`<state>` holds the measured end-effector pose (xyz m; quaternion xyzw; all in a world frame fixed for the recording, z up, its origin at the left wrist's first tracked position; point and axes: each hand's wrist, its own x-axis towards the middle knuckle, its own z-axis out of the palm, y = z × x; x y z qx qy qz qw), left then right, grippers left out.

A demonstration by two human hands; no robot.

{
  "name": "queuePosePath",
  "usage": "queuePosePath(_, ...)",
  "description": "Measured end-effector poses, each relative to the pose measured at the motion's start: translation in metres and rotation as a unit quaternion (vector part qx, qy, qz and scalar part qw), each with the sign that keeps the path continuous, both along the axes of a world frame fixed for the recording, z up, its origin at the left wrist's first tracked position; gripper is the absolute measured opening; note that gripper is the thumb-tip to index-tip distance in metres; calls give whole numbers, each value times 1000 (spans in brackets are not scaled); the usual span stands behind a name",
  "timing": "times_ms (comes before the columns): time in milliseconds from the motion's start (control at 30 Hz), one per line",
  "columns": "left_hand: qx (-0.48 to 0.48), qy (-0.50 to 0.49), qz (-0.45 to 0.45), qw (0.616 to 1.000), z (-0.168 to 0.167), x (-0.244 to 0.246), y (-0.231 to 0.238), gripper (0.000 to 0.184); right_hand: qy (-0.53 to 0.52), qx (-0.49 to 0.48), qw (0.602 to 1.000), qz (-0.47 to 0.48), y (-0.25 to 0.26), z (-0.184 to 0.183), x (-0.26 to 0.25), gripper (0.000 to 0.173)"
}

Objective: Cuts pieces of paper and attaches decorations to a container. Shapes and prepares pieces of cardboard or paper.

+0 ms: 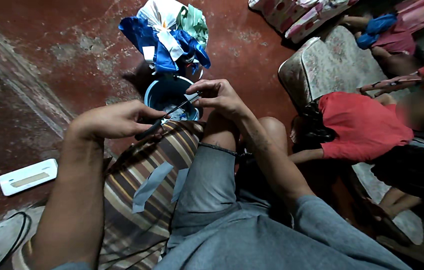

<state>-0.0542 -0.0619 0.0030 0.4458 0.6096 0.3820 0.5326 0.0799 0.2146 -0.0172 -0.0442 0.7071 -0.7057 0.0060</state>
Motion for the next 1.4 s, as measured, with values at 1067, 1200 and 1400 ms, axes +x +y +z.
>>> queuePosePath(1067,-43,50,1,998,-2,-16,-17,46,14,-28,999,-35,4,-3,1,18)
queuePosePath(1200,-49,48,5,998,0,-17,-19,45,29,-24,998,-45,4,-4,1,21)
queuePosePath(1400,-42,17,-5,999,4,-4,-7,46,14,-2,1000,20,1,-1,1,23)
